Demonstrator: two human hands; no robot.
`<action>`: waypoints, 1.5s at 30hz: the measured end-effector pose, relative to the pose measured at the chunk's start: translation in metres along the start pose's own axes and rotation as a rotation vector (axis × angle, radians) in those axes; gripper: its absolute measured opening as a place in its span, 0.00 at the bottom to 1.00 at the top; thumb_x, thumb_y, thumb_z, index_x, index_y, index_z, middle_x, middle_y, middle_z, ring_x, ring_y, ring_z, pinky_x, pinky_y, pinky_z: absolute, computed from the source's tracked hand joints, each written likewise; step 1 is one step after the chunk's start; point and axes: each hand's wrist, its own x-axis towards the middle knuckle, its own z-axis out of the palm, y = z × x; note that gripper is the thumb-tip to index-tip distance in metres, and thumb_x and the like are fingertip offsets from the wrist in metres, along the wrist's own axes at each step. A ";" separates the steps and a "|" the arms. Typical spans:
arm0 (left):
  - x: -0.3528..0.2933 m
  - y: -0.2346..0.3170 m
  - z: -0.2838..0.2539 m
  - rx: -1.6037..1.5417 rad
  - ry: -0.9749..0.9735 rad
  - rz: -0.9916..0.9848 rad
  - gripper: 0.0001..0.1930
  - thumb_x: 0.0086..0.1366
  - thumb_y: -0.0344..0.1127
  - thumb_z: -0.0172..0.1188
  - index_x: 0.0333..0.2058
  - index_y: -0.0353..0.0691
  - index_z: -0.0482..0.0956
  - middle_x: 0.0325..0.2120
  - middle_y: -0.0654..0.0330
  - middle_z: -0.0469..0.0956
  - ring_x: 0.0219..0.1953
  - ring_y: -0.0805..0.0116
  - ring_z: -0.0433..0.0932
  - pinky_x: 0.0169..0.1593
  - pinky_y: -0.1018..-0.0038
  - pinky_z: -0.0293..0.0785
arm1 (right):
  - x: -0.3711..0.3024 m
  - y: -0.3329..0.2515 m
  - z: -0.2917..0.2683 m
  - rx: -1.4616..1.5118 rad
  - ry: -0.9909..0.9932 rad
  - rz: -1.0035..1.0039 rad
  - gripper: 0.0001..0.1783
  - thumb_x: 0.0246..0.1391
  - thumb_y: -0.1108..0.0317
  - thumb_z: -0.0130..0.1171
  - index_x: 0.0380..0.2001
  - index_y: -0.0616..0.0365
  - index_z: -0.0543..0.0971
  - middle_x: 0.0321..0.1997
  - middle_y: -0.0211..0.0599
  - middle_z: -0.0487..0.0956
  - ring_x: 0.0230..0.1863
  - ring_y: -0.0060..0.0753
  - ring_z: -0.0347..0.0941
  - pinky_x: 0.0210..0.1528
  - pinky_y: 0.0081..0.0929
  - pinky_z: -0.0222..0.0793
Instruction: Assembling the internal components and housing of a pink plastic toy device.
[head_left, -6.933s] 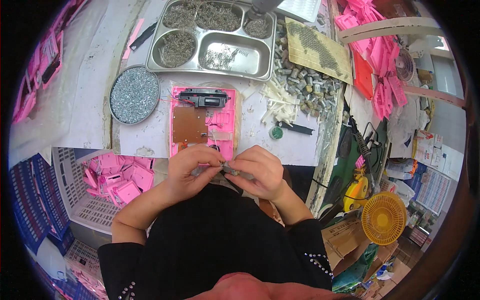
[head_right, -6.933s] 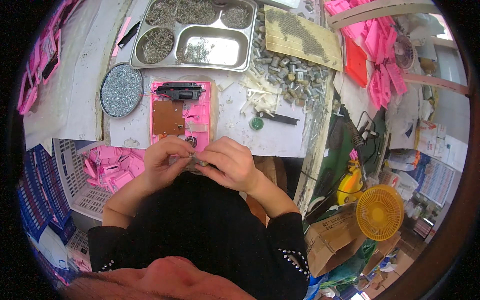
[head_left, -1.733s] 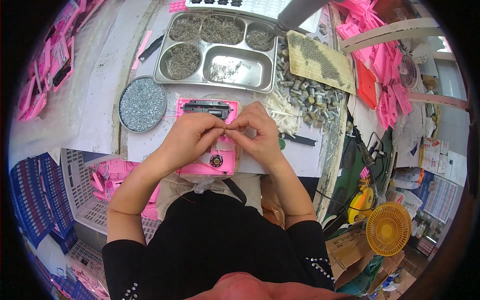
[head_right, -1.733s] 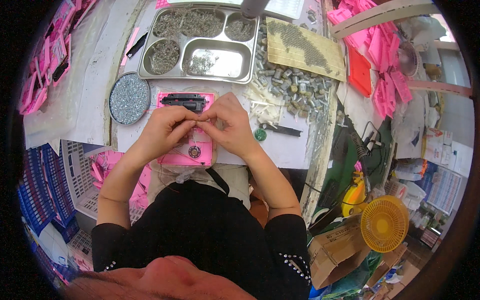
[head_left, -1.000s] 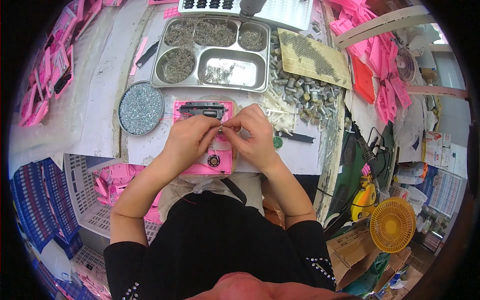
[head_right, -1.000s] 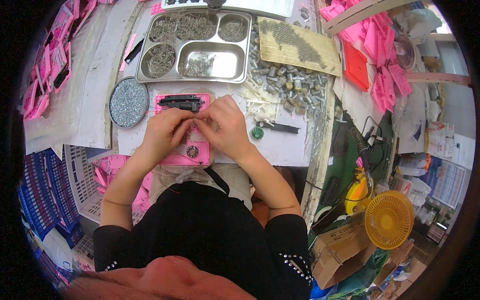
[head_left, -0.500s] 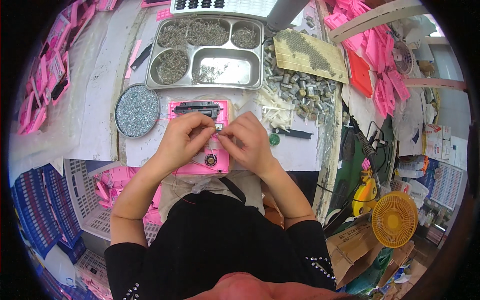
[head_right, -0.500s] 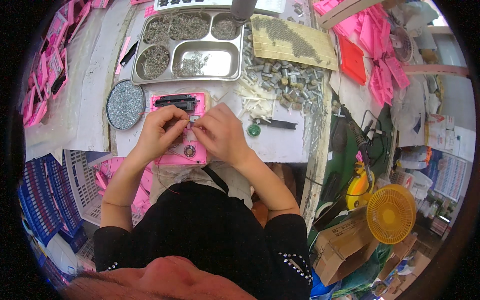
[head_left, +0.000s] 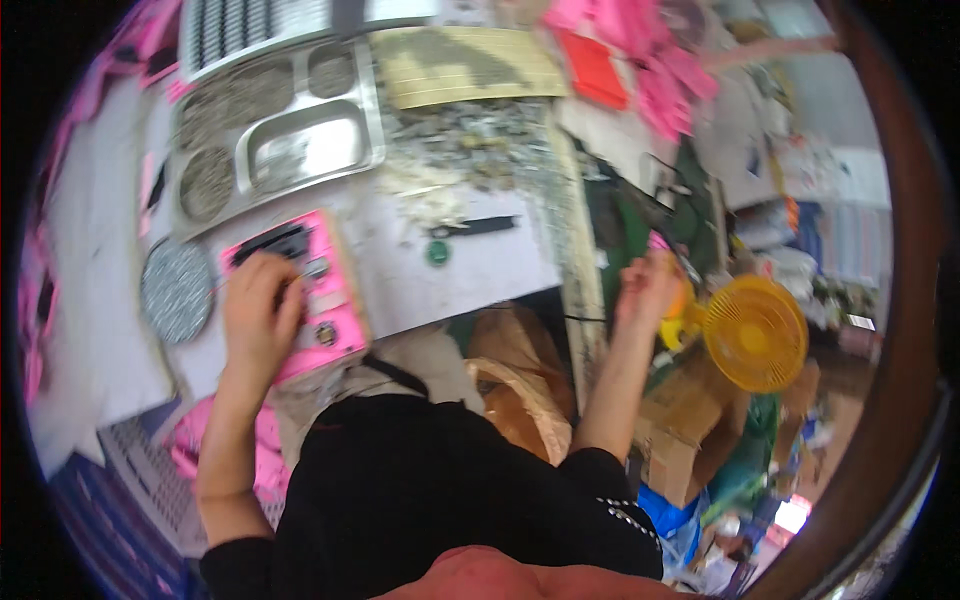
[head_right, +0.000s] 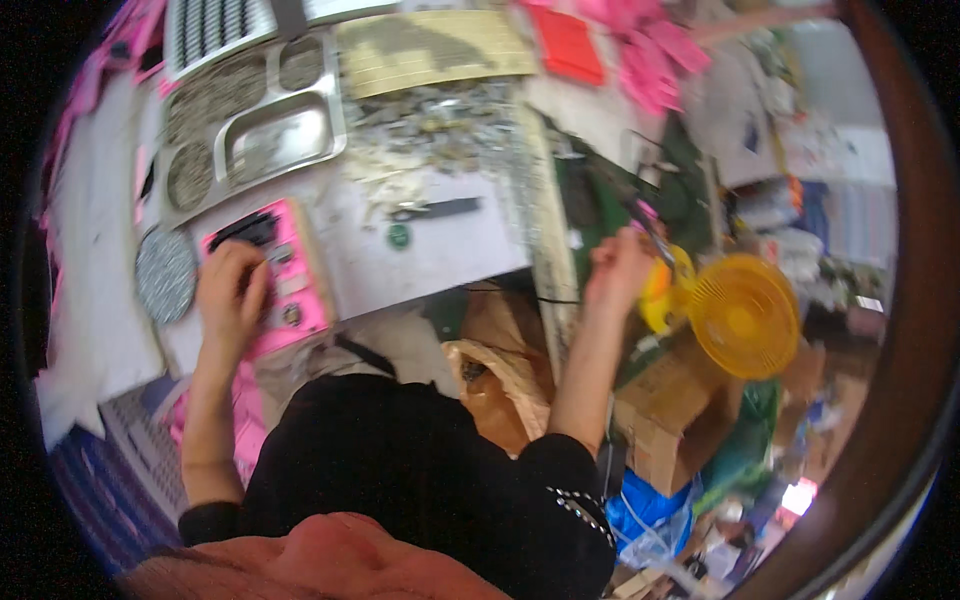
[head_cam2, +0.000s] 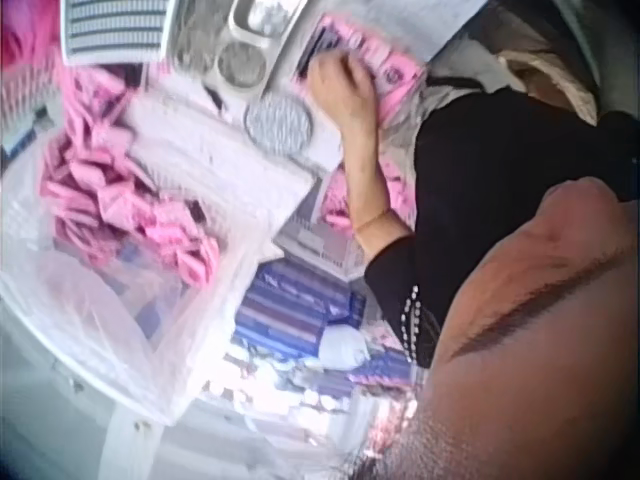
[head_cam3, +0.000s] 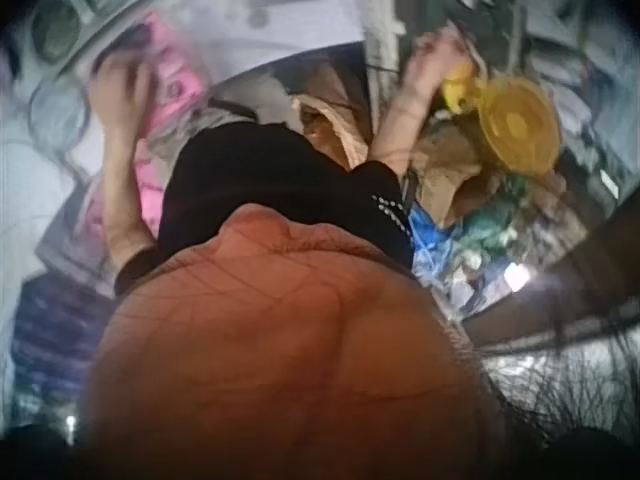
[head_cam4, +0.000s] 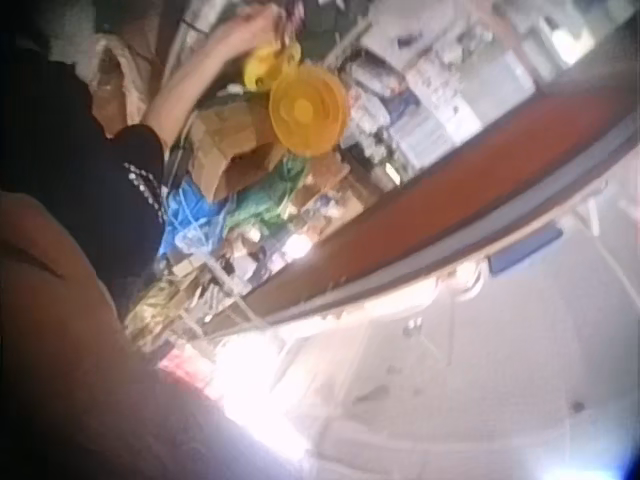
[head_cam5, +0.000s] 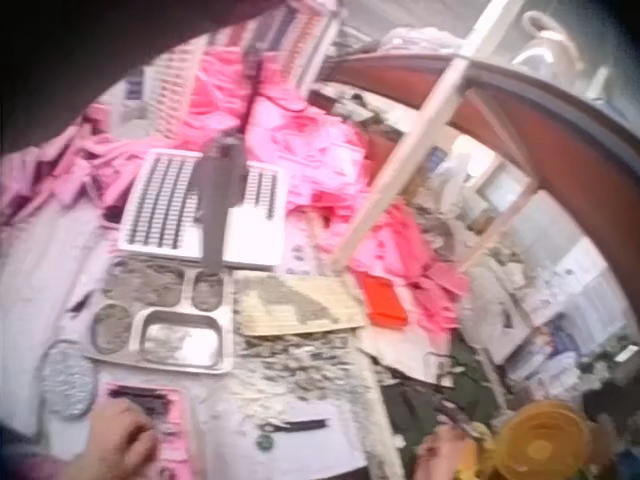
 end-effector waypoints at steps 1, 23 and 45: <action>-0.001 -0.002 -0.001 -0.016 0.004 0.003 0.05 0.61 0.27 0.64 0.35 0.37 0.78 0.33 0.53 0.78 0.37 0.50 0.78 0.42 0.61 0.73 | -0.006 -0.006 0.031 -0.013 0.029 -0.122 0.27 0.62 0.72 0.66 0.63 0.53 0.70 0.29 0.25 0.73 0.23 0.17 0.67 0.20 0.17 0.63; -0.010 -0.003 0.001 0.271 -0.068 0.240 0.10 0.56 0.32 0.66 0.38 0.43 0.82 0.48 0.64 0.83 0.53 0.63 0.78 0.59 0.57 0.61 | -0.156 0.031 0.155 -0.036 -0.925 -0.137 0.16 0.56 0.75 0.70 0.46 0.67 0.78 0.30 0.33 0.76 0.28 0.20 0.66 0.31 0.20 0.59; 0.005 0.006 0.004 0.197 -0.009 0.021 0.10 0.54 0.31 0.71 0.35 0.44 0.81 0.42 0.63 0.76 0.47 0.61 0.73 0.53 0.59 0.58 | -0.161 0.039 0.190 -0.222 -1.164 -0.407 0.12 0.52 0.72 0.71 0.37 0.64 0.81 0.19 0.33 0.72 0.18 0.27 0.64 0.21 0.26 0.56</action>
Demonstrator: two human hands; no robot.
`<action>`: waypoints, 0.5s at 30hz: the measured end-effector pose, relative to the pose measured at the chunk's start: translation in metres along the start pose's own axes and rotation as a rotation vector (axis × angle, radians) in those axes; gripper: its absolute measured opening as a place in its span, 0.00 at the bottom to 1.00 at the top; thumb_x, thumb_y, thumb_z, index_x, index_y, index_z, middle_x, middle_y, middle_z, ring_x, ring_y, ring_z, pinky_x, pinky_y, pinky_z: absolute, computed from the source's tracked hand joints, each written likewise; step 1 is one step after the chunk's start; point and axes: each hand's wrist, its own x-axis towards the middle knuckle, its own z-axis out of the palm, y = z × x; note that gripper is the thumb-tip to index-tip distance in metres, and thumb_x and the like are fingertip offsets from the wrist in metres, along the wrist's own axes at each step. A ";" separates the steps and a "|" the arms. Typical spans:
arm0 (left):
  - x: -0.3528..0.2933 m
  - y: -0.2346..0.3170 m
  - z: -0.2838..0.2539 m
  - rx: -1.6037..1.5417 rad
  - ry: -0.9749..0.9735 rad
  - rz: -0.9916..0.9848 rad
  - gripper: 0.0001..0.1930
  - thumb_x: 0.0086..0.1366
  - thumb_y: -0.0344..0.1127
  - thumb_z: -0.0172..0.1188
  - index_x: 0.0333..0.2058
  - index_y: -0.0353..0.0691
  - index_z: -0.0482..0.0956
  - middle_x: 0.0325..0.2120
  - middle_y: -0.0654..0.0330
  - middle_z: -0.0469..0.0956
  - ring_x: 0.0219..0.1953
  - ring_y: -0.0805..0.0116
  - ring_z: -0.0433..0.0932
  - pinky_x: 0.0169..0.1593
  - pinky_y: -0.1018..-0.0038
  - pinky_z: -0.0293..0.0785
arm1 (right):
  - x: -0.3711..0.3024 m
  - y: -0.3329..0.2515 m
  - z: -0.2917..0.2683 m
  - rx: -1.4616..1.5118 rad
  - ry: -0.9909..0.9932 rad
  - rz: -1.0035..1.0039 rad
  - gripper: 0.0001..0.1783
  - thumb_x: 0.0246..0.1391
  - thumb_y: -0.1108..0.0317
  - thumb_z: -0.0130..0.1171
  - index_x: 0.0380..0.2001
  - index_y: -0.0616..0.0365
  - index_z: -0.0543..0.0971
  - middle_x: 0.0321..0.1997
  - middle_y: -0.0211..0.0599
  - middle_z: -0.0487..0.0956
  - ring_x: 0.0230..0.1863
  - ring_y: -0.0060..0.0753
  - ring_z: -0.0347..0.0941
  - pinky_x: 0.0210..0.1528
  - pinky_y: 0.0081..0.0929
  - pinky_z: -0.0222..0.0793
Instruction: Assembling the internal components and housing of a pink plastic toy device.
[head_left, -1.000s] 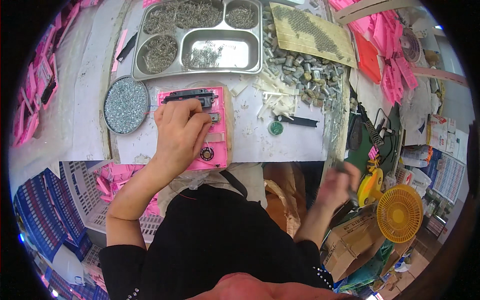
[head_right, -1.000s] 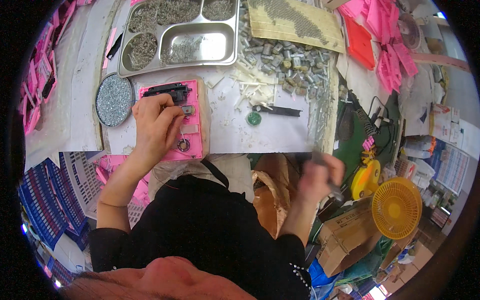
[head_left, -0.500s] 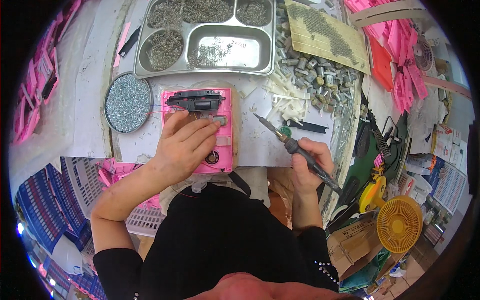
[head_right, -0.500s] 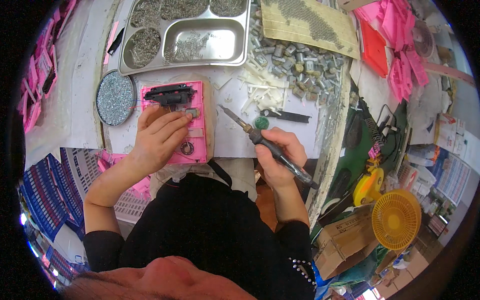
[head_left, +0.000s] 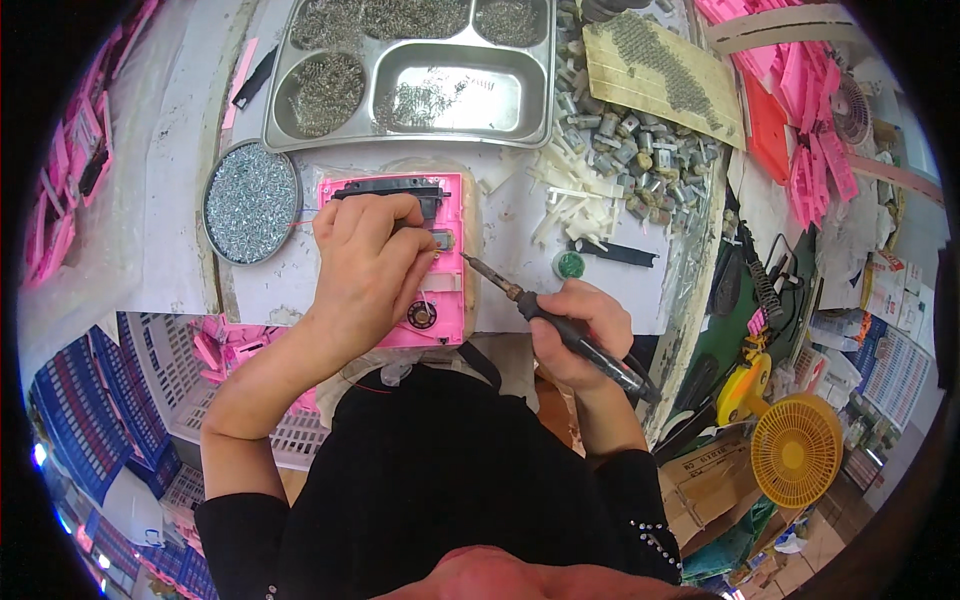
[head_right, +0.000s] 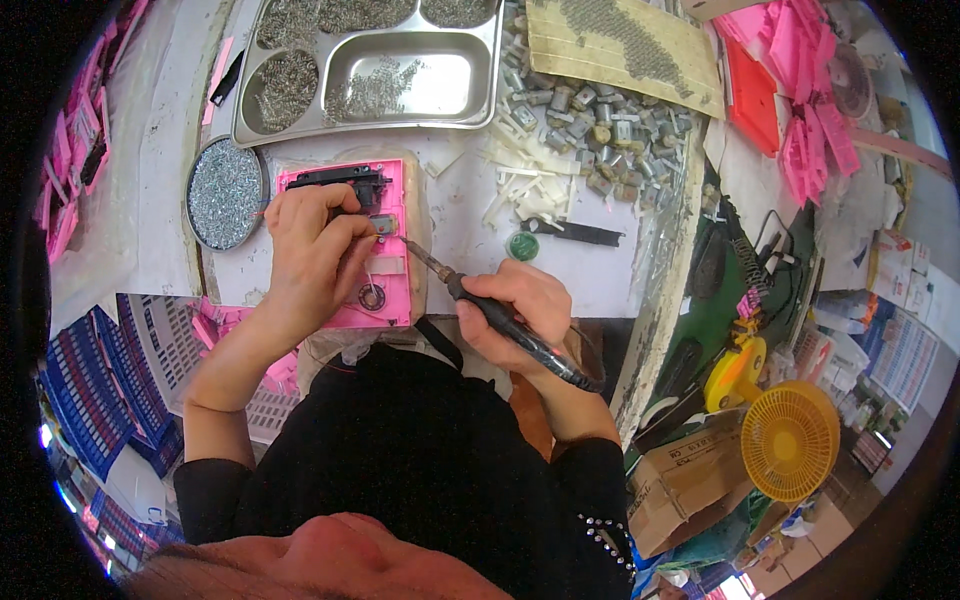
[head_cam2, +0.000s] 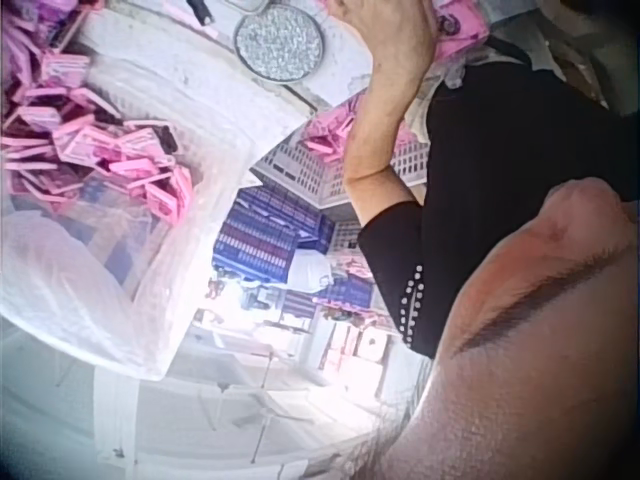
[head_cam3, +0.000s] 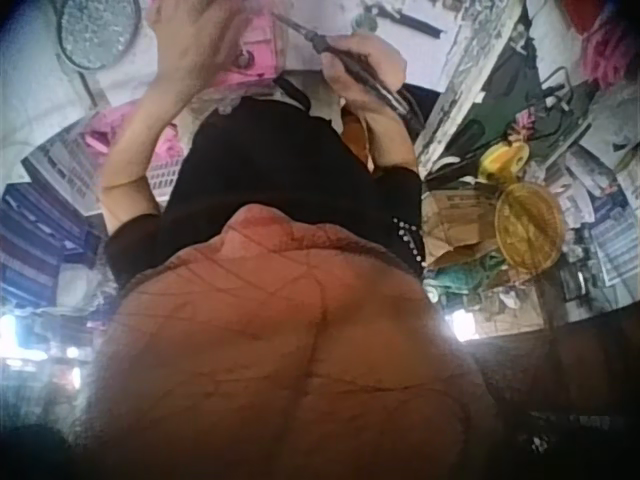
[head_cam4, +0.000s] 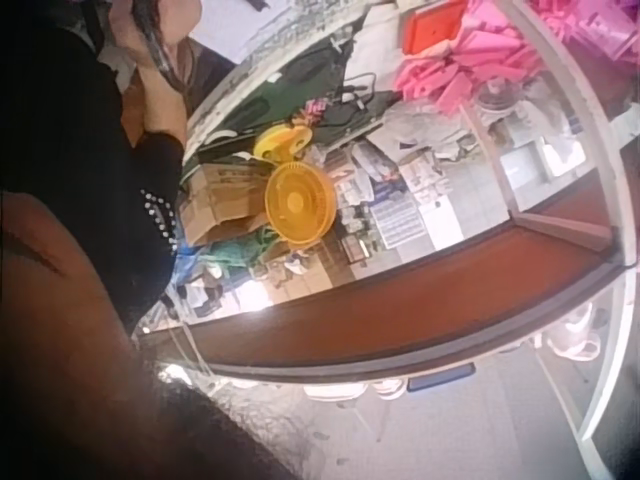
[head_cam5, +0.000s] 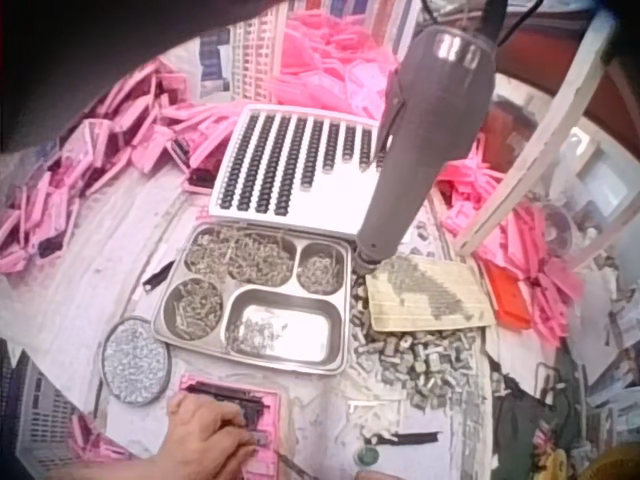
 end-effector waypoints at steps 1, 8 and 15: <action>0.000 0.000 0.001 0.004 -0.005 0.001 0.10 0.54 0.31 0.71 0.35 0.44 0.81 0.42 0.63 0.76 0.47 0.61 0.73 0.53 0.59 0.58 | 0.001 0.001 0.001 -0.023 -0.005 -0.027 0.11 0.52 0.72 0.70 0.37 0.65 0.80 0.19 0.33 0.71 0.18 0.26 0.62 0.22 0.25 0.54; 0.002 0.000 0.000 0.017 -0.023 0.007 0.09 0.54 0.32 0.71 0.35 0.44 0.81 0.42 0.64 0.76 0.47 0.61 0.72 0.54 0.59 0.58 | 0.004 0.004 0.004 -0.057 -0.008 -0.078 0.12 0.49 0.74 0.72 0.37 0.62 0.82 0.19 0.34 0.75 0.16 0.30 0.68 0.19 0.26 0.60; 0.002 0.000 0.001 0.018 -0.022 0.001 0.09 0.55 0.31 0.70 0.35 0.44 0.81 0.42 0.64 0.76 0.47 0.61 0.72 0.53 0.59 0.57 | 0.006 0.005 0.006 -0.033 -0.017 -0.078 0.12 0.50 0.73 0.72 0.37 0.63 0.81 0.20 0.34 0.77 0.16 0.29 0.68 0.19 0.26 0.60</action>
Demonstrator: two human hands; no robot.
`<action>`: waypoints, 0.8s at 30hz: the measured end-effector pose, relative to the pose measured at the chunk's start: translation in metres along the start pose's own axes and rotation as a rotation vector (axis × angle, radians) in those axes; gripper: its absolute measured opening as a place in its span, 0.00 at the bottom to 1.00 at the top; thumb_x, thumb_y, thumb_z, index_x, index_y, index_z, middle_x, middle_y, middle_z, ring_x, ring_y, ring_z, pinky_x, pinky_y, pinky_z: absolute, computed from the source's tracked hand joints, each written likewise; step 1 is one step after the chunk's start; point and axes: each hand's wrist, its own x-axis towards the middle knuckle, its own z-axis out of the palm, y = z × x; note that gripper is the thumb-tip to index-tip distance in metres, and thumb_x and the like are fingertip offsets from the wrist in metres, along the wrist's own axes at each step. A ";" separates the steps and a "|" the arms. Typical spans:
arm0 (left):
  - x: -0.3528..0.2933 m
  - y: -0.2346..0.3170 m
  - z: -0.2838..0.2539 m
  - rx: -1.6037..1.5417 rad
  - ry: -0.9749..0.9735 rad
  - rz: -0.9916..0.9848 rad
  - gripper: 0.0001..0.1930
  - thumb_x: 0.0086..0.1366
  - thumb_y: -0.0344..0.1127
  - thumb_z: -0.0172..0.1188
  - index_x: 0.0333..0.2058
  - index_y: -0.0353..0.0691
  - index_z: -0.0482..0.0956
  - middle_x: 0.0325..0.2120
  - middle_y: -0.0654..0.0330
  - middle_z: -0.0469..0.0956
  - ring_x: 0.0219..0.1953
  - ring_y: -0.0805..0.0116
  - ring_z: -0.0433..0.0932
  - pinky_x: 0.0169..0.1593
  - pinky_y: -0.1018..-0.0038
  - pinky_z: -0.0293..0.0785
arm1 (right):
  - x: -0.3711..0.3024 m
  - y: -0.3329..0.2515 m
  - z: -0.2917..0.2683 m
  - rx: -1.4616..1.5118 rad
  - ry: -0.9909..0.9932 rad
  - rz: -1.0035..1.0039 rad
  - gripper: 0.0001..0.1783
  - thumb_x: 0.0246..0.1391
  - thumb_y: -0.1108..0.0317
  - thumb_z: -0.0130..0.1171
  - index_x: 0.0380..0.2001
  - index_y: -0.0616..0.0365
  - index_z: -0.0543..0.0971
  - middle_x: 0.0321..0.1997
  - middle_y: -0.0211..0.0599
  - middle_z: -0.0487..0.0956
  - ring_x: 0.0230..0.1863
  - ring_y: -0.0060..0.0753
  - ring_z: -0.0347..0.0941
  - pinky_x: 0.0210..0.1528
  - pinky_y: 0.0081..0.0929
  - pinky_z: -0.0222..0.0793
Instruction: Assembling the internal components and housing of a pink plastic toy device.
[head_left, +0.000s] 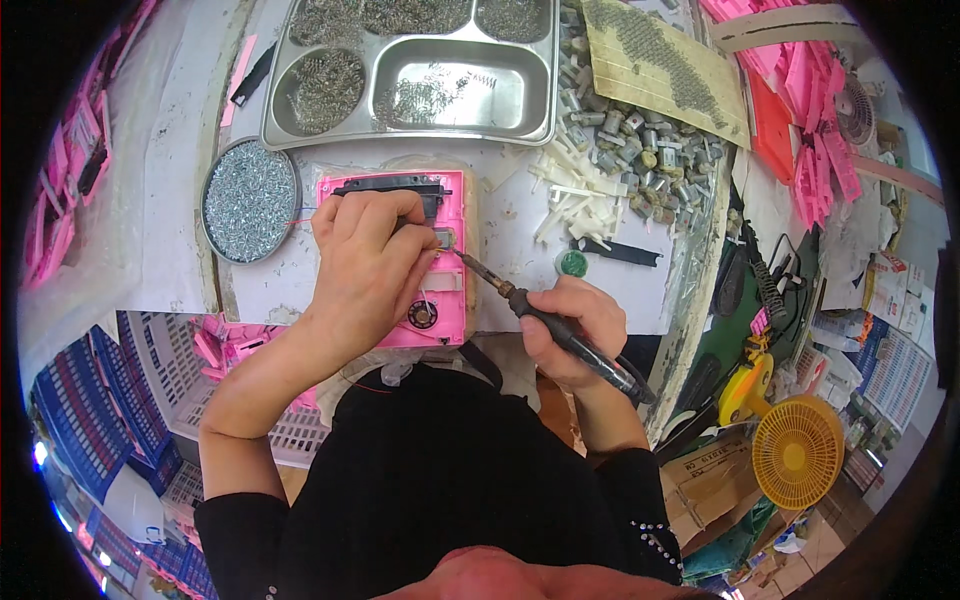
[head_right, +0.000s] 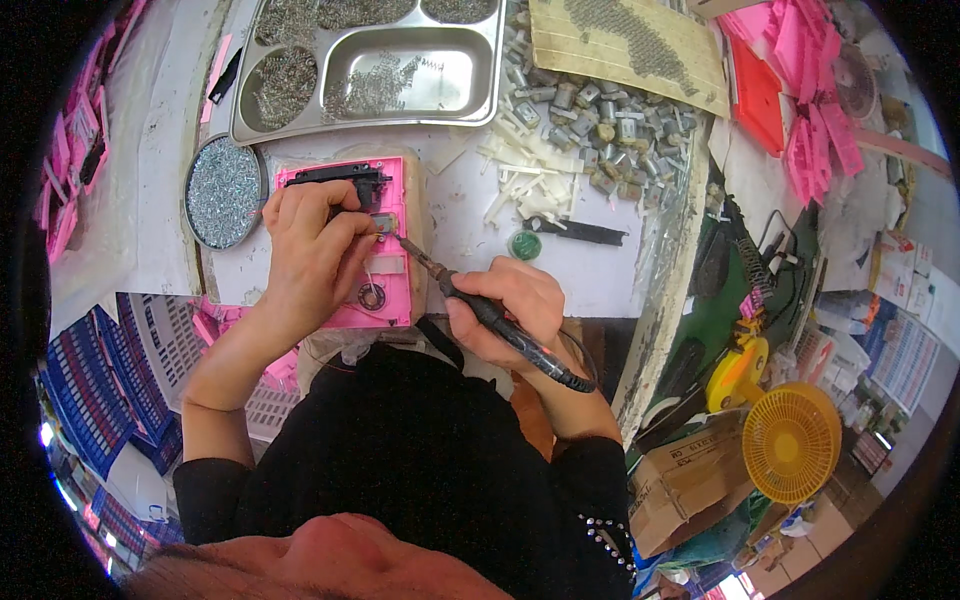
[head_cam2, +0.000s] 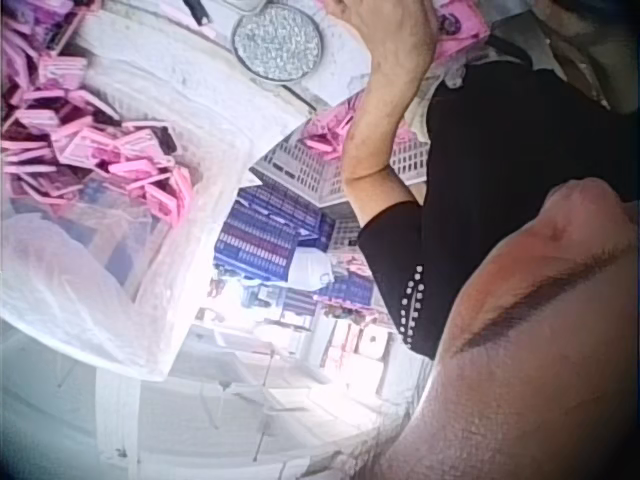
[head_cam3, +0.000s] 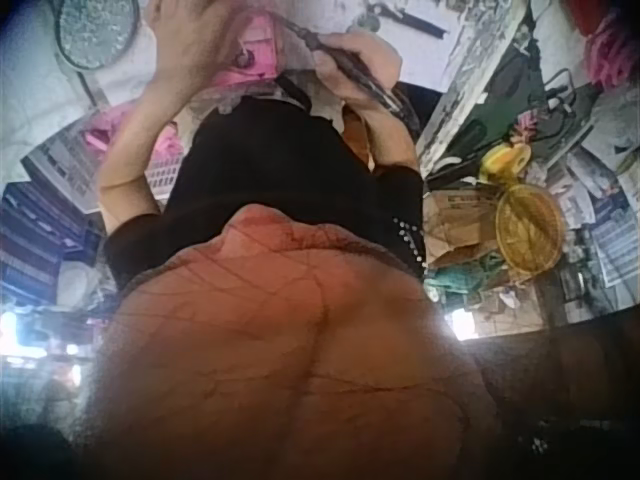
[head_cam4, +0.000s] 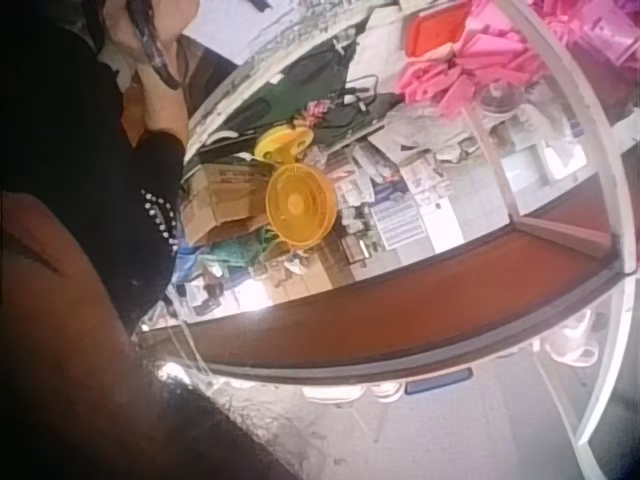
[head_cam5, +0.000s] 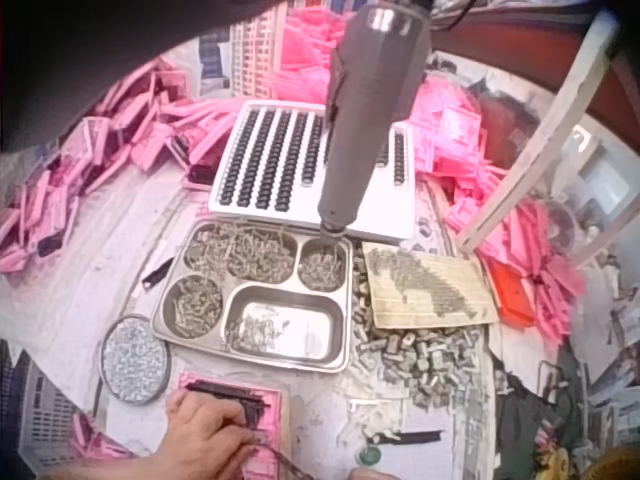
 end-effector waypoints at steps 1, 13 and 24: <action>0.000 0.000 0.000 0.001 0.002 0.001 0.09 0.55 0.31 0.70 0.35 0.45 0.81 0.42 0.64 0.76 0.47 0.62 0.72 0.53 0.60 0.57 | 0.000 0.000 0.000 0.002 -0.001 -0.002 0.12 0.50 0.73 0.72 0.37 0.63 0.81 0.20 0.34 0.77 0.16 0.29 0.67 0.19 0.26 0.60; 0.000 0.000 0.000 0.015 0.002 0.004 0.09 0.54 0.32 0.70 0.34 0.45 0.81 0.42 0.65 0.76 0.47 0.63 0.72 0.53 0.60 0.57 | 0.002 0.004 0.004 -0.064 -0.023 -0.124 0.15 0.44 0.77 0.72 0.37 0.62 0.81 0.17 0.32 0.73 0.15 0.31 0.67 0.18 0.27 0.60; -0.001 0.000 0.001 0.023 0.002 0.005 0.09 0.54 0.32 0.70 0.35 0.45 0.81 0.43 0.65 0.76 0.48 0.62 0.72 0.54 0.60 0.57 | 0.005 0.001 -0.002 -0.122 -0.066 -0.208 0.18 0.39 0.80 0.72 0.38 0.62 0.81 0.16 0.32 0.71 0.15 0.33 0.66 0.18 0.27 0.59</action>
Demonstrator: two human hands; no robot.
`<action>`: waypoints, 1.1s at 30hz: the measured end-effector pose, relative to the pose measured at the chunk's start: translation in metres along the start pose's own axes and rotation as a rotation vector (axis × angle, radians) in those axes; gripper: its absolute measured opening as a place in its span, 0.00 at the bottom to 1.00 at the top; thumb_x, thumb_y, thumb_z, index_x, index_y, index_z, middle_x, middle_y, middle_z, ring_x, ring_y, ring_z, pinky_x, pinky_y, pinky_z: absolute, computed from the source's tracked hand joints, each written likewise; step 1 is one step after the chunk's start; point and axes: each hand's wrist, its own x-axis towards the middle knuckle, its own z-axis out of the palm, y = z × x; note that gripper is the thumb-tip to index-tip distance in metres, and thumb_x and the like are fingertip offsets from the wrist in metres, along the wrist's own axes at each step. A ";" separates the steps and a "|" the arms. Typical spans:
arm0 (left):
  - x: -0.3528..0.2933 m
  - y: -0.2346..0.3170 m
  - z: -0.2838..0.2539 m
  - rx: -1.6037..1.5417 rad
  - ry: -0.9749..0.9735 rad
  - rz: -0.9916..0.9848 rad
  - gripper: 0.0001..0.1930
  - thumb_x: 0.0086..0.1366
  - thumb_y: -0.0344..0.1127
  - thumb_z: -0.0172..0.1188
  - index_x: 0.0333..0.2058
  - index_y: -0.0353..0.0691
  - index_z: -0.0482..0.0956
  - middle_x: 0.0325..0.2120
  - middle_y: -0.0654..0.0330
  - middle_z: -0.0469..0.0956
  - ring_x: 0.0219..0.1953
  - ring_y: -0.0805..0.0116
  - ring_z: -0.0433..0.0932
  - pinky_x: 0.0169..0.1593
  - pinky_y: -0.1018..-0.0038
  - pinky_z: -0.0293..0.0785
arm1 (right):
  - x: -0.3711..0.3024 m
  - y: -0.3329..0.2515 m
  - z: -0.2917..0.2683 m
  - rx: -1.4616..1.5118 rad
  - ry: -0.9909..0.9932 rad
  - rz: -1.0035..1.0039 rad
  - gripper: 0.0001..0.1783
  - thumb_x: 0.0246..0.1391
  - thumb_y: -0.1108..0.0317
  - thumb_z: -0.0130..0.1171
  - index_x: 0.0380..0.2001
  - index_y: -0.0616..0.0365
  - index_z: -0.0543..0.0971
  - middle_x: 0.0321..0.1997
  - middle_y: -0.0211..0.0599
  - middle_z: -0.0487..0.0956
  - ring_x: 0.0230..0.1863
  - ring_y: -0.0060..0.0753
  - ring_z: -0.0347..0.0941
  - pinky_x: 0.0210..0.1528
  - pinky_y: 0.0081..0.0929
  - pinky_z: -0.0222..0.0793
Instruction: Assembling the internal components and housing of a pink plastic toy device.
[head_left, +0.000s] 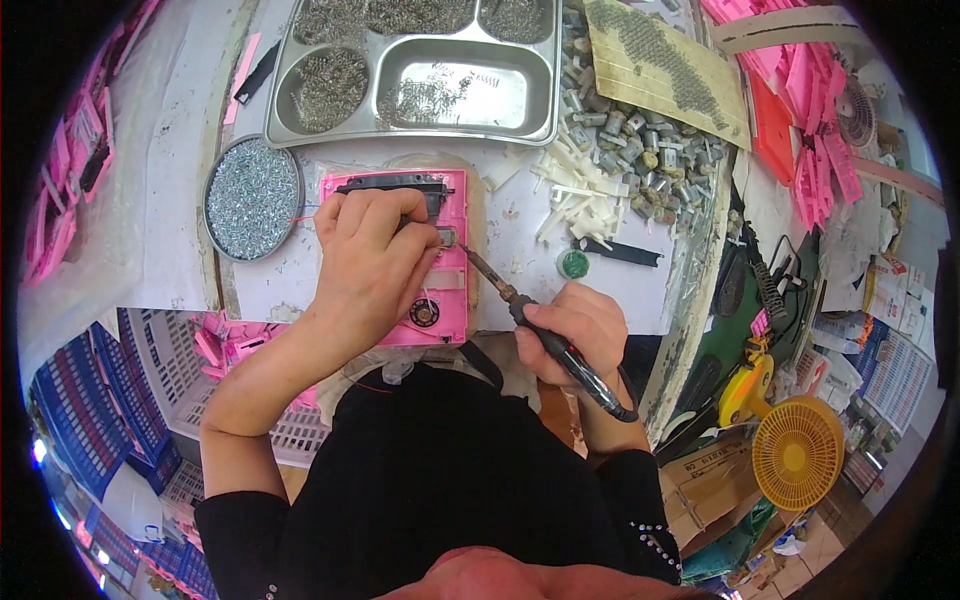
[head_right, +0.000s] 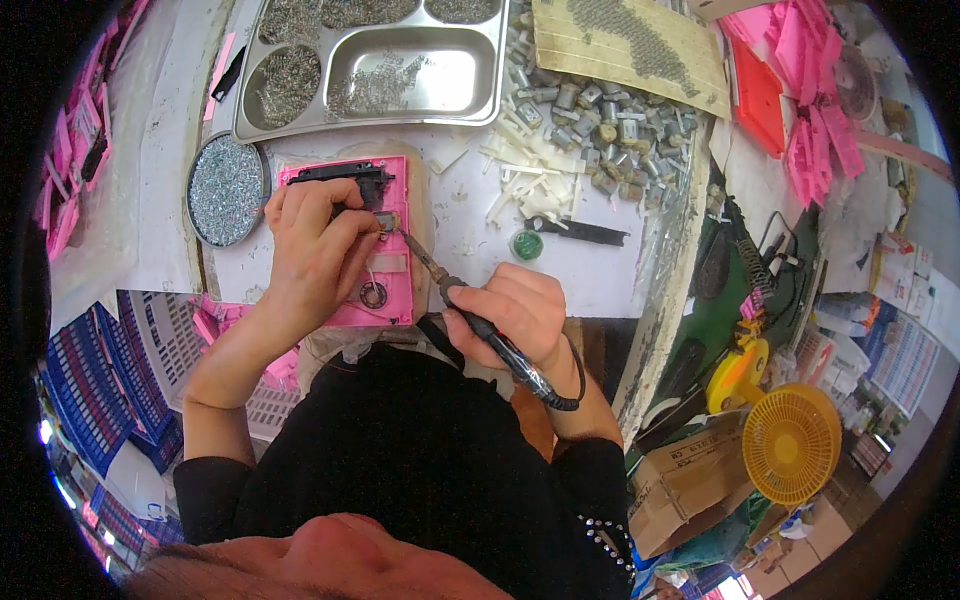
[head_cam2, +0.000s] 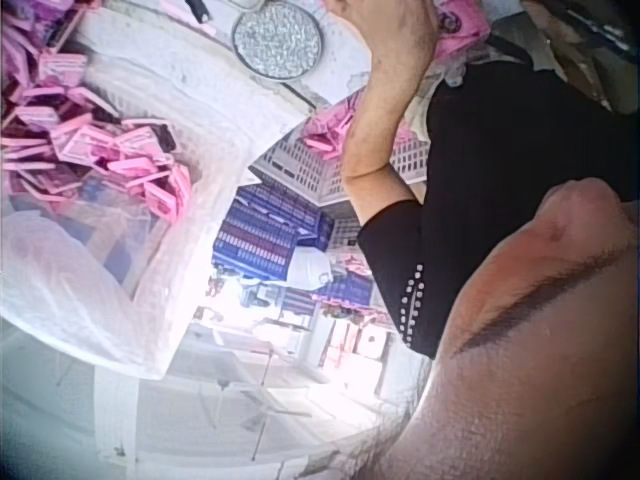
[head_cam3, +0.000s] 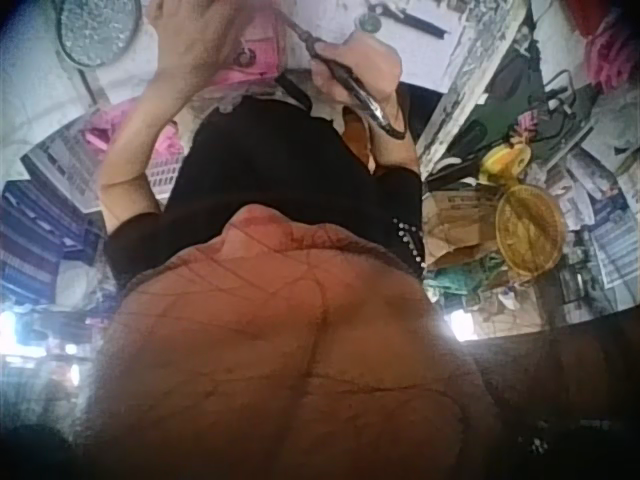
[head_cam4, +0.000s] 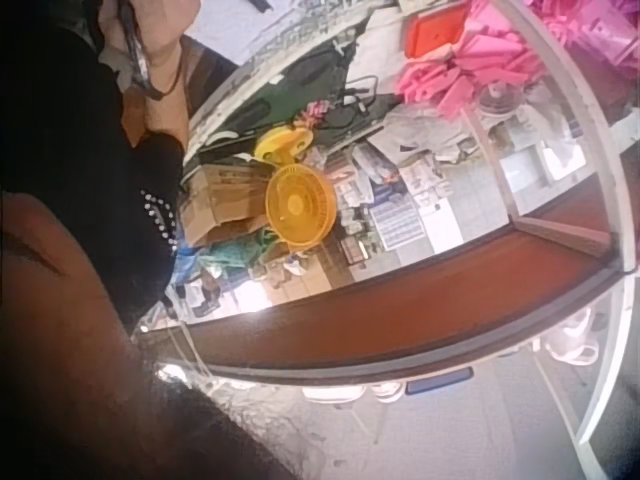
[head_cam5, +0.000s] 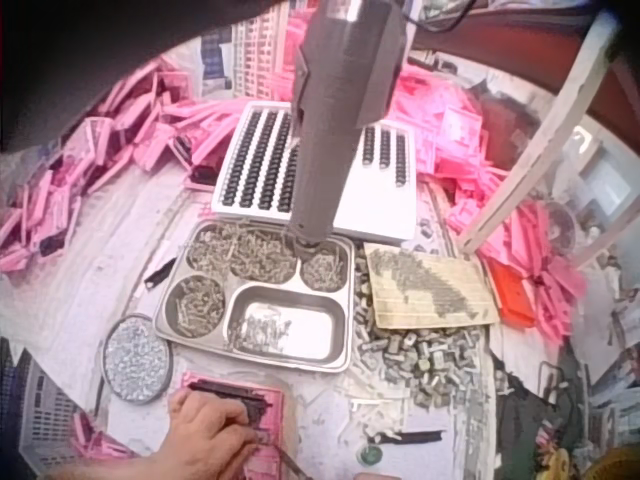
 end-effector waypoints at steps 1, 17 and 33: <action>0.000 0.000 0.000 0.001 -0.001 -0.001 0.09 0.54 0.32 0.70 0.35 0.45 0.81 0.43 0.65 0.76 0.48 0.62 0.72 0.54 0.60 0.57 | 0.000 0.000 -0.001 0.004 0.002 0.002 0.18 0.39 0.80 0.72 0.38 0.62 0.81 0.16 0.32 0.71 0.15 0.32 0.66 0.18 0.27 0.59; 0.002 0.001 -0.002 -0.026 0.031 0.004 0.09 0.53 0.31 0.71 0.34 0.44 0.83 0.41 0.63 0.76 0.46 0.61 0.73 0.53 0.59 0.58 | -0.001 0.005 -0.002 0.000 0.053 -0.013 0.17 0.41 0.79 0.72 0.38 0.63 0.81 0.16 0.32 0.72 0.15 0.32 0.67 0.18 0.27 0.58; 0.001 0.001 -0.002 -0.010 0.023 0.002 0.09 0.53 0.31 0.71 0.34 0.44 0.83 0.41 0.63 0.76 0.46 0.61 0.73 0.53 0.59 0.58 | -0.002 0.002 0.004 0.018 -0.007 0.024 0.16 0.42 0.78 0.73 0.37 0.61 0.82 0.16 0.32 0.71 0.15 0.32 0.66 0.18 0.27 0.59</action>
